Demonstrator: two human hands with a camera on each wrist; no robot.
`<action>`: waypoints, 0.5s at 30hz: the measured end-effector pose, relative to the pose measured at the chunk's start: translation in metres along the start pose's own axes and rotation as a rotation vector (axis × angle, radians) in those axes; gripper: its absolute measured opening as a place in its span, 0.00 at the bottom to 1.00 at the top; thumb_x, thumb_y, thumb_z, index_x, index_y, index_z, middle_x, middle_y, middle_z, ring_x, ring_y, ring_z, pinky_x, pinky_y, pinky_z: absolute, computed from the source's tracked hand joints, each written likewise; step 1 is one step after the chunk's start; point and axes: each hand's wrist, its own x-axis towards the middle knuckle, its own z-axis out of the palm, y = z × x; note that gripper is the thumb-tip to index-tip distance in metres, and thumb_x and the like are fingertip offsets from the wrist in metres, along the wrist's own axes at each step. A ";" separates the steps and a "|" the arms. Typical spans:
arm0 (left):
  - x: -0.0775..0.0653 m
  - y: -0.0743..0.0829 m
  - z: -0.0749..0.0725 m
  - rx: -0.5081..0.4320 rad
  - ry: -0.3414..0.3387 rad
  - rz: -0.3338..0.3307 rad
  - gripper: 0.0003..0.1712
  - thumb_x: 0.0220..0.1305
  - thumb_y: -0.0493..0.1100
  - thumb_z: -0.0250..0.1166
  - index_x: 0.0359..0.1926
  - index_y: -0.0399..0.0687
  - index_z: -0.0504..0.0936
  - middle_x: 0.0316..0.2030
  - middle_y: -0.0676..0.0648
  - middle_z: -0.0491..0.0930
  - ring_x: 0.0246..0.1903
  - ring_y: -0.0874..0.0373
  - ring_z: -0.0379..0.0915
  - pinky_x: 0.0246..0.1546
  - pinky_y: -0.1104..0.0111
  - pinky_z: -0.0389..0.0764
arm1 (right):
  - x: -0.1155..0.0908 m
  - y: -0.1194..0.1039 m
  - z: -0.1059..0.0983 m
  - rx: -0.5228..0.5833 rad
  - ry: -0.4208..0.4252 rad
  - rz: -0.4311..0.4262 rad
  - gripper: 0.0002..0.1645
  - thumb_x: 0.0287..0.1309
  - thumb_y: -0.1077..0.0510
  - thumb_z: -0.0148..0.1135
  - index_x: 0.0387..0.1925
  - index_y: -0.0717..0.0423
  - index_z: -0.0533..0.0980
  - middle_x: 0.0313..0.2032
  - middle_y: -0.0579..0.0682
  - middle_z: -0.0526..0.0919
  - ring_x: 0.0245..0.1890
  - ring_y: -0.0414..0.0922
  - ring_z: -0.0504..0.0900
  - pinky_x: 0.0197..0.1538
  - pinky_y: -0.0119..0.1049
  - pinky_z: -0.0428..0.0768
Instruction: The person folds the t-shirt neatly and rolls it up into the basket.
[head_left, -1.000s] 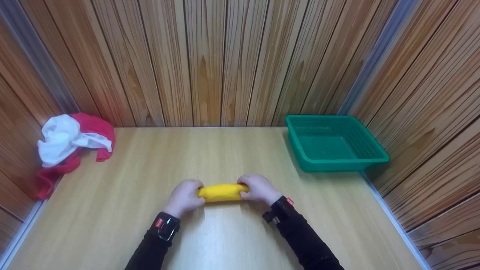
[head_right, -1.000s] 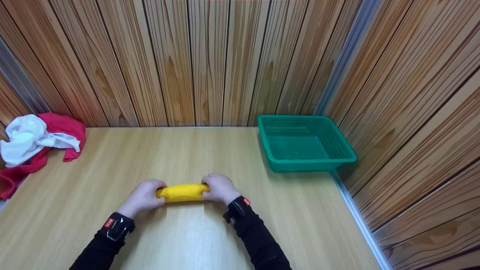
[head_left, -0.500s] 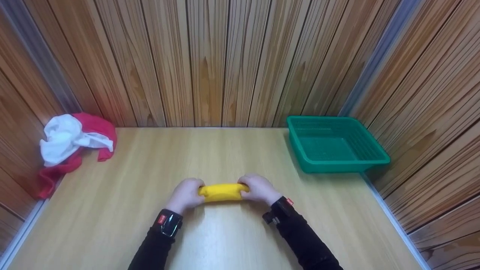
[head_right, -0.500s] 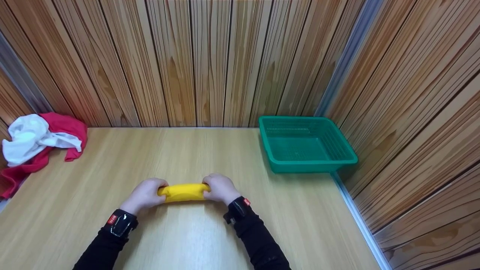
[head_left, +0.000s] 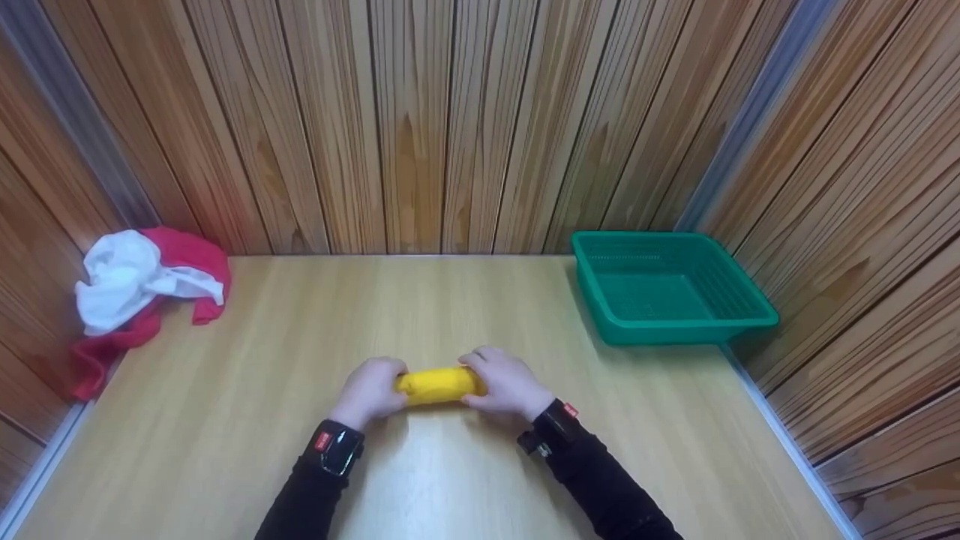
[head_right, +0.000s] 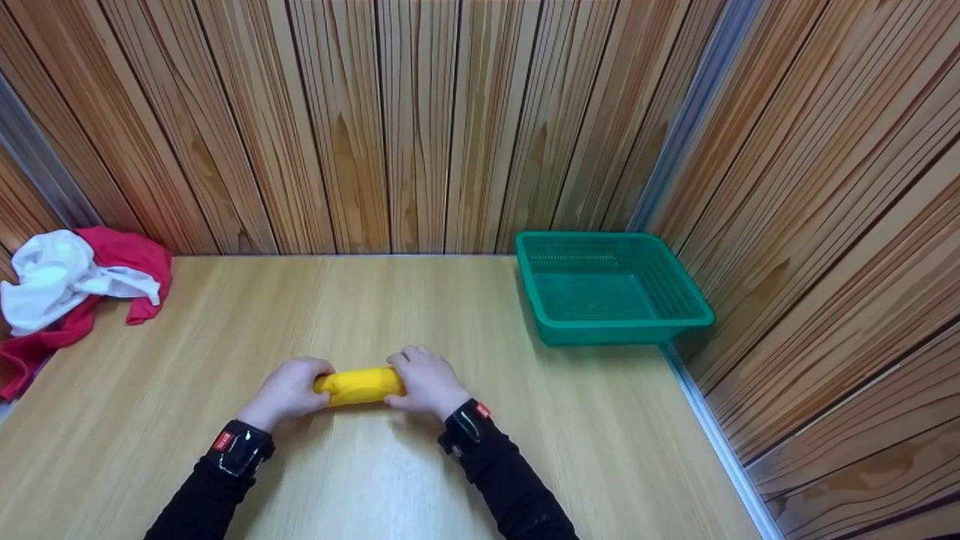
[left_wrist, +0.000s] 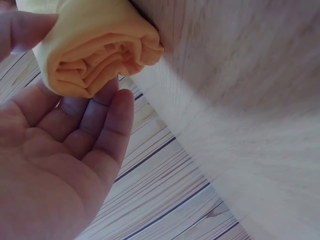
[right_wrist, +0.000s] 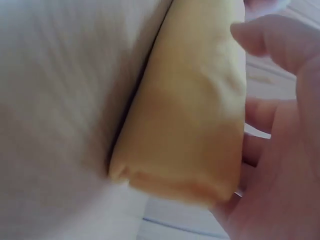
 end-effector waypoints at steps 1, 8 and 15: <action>0.000 0.000 0.000 0.001 0.003 0.003 0.10 0.42 0.36 0.72 0.30 0.43 0.82 0.24 0.52 0.75 0.26 0.56 0.68 0.32 0.59 0.72 | 0.002 -0.003 0.001 -0.009 0.000 -0.008 0.39 0.53 0.41 0.70 0.62 0.55 0.72 0.56 0.53 0.76 0.57 0.51 0.74 0.60 0.47 0.73; 0.001 -0.001 0.002 -0.007 -0.003 0.008 0.10 0.43 0.36 0.72 0.31 0.43 0.83 0.25 0.52 0.76 0.26 0.56 0.68 0.34 0.59 0.72 | 0.014 -0.015 0.008 -0.065 -0.026 -0.030 0.43 0.49 0.39 0.73 0.62 0.54 0.72 0.53 0.52 0.76 0.53 0.48 0.74 0.58 0.43 0.74; -0.002 -0.001 0.002 -0.023 0.015 0.026 0.12 0.41 0.35 0.72 0.32 0.41 0.83 0.27 0.50 0.78 0.27 0.55 0.69 0.34 0.58 0.73 | 0.020 -0.015 0.018 -0.163 -0.013 -0.050 0.39 0.46 0.40 0.74 0.57 0.53 0.73 0.48 0.51 0.77 0.48 0.47 0.74 0.53 0.41 0.75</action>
